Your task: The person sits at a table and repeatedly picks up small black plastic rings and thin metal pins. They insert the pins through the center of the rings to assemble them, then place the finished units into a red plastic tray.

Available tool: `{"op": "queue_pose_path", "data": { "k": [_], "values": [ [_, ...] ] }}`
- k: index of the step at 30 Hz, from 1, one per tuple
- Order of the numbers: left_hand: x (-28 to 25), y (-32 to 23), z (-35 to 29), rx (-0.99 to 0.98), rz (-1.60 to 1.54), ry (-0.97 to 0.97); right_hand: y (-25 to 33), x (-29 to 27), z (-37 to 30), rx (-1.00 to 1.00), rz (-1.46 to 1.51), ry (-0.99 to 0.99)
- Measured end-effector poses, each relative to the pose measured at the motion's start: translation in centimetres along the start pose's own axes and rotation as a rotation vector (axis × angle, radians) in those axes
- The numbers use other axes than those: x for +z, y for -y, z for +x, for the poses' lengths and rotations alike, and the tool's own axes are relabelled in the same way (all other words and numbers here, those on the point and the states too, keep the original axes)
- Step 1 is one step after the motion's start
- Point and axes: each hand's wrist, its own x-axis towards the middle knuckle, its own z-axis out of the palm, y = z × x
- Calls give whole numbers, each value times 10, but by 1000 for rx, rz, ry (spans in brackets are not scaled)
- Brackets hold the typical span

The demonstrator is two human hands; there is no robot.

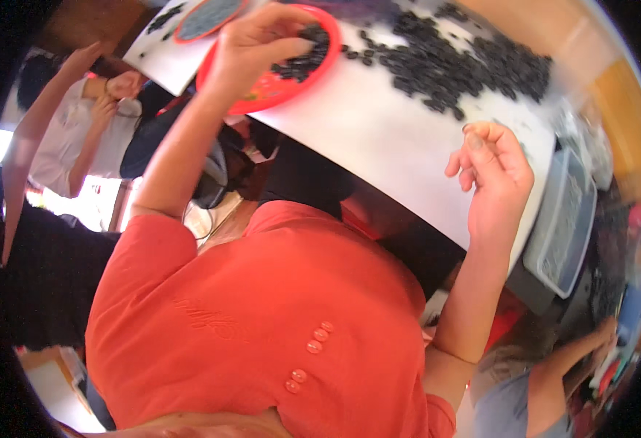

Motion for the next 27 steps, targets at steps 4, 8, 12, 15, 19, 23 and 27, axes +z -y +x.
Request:
{"op": "queue_pose_path", "data": {
  "k": [4, 8, 12, 15, 19, 23, 27],
  "values": [
    [15, -1, -2, 235, 208, -36, 0, -31, -7, -71, -15, -185],
    [73, -14, -17, 276, 72, 163, -11, -49, -10, -200, -266, -323],
    [128, -28, -11, 445, 165, 378, -19, -64, -14, -387, -644, -456],
    [164, -49, 0, 545, 282, 451, -19, -67, -17, -434, -771, -469],
    [202, -59, 12, 781, 404, 399, -24, -69, -17, -537, -1025, -423],
    [216, -53, 6, 804, 451, 553, -29, -75, -18, -567, -1134, -387],
    [194, -49, -10, 805, 475, 614, -31, -78, -20, -552, -1082, -363]
  ]
}}
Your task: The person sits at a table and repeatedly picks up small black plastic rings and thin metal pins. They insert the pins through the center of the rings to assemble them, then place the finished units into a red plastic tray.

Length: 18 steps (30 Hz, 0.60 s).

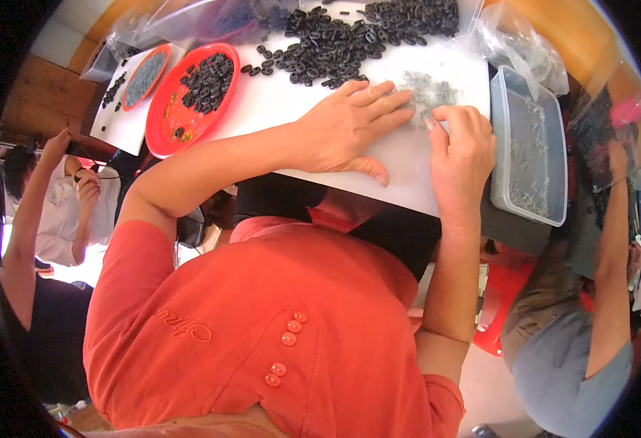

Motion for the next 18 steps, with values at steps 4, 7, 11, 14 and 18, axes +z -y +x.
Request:
{"op": "queue_pose_path", "data": {
  "k": [4, 7, 11, 14, 18],
  "values": [
    [-8, -2, -20, -4, 33, 22, 2, 3, 2, 9, 38, 0],
    [-11, 0, -28, -32, -18, 25, 4, 2, 1, 17, 60, 13],
    [-19, -1, -36, -85, -64, 64, 3, -3, 0, 16, 96, 0],
    [-18, -7, -38, -129, -140, -86, 6, -10, -3, 3, 117, -44],
    [-22, -22, -26, -128, -264, -179, 7, -26, -17, -42, 119, 20]
  ]
}}
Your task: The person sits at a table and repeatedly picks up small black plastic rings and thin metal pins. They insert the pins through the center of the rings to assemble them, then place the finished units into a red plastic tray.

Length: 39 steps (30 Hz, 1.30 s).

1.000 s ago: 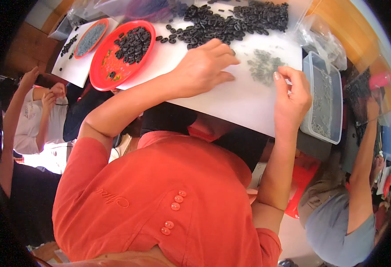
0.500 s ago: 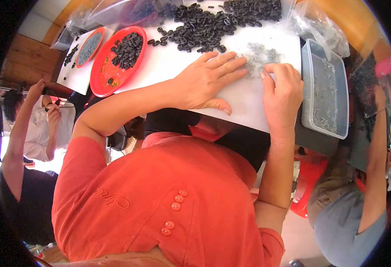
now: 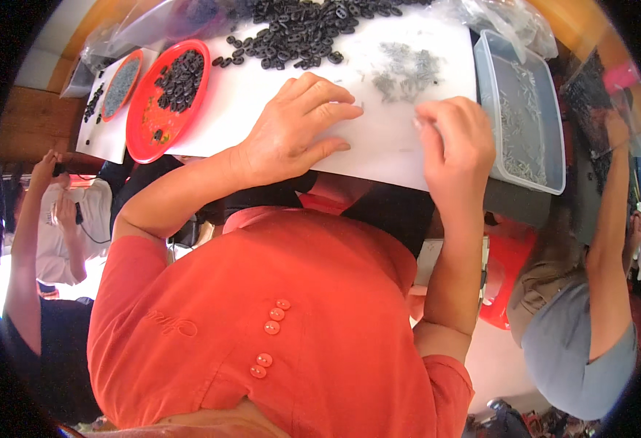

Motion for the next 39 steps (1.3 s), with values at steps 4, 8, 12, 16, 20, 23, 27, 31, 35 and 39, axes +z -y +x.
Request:
{"op": "queue_pose_path", "data": {
  "k": [4, 8, 12, 16, 20, 23, 27, 31, 35, 39],
  "values": [
    [5, -3, 4, 0, -86, -120, 7, -10, -14, -78, -4, 144],
    [5, -2, -6, -38, -111, -222, 9, -9, -23, -65, 37, 169],
    [4, 0, -20, -117, -144, -249, 10, -9, -25, -111, 61, 157],
    [2, -1, -27, -145, -160, -240, 11, -5, -26, -171, -28, 149],
    [4, -5, -26, -128, -181, -254, 19, -2, -28, -181, -183, 178],
    [6, -11, -23, -142, -247, -272, 20, -3, -25, -163, -183, 206],
    [2, -26, -12, -342, -592, -218, 31, 1, -13, -90, -40, 137],
    [0, -32, -1, -637, -1005, -157, 51, 12, 5, -153, 6, 151],
    [-12, -27, -6, -851, -1187, -71, 57, 21, 11, -193, 17, 223],
    [-18, -22, -11, -948, -1307, -87, 63, 26, 17, -193, 55, 262]
  ]
}}
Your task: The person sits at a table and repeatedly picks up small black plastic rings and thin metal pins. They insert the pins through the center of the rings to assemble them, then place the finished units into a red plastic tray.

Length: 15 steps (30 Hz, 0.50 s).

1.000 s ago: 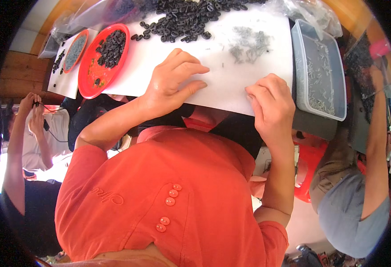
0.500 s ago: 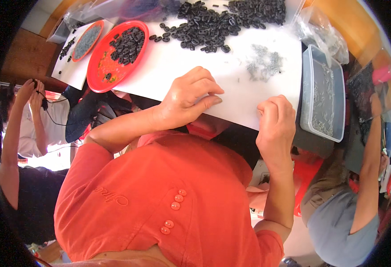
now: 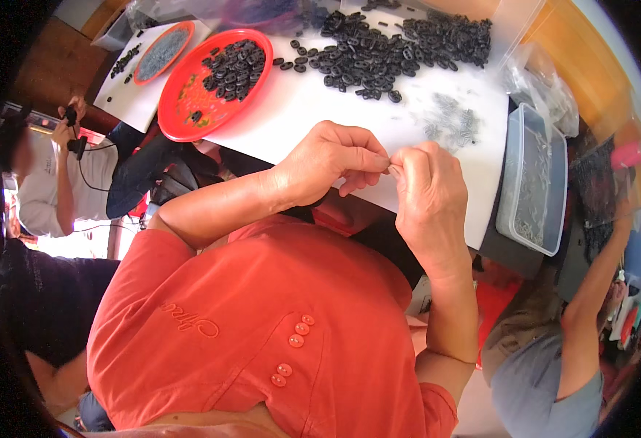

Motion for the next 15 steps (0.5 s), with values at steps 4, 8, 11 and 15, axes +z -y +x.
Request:
{"op": "queue_pose_path", "data": {
  "k": [4, 8, 11, 15],
  "values": [
    [-6, -3, -3, -32, -158, 56, 1, -3, 6, 111, 313, 36],
    [-9, -7, -5, -52, -189, 63, -3, 2, 7, 201, 548, 14],
    [-10, -4, -4, -39, -210, 47, -3, 10, 6, 268, 706, -27],
    [-10, -1, -3, -18, -223, 2, -5, 15, 5, 383, 858, -29]
  ]
}}
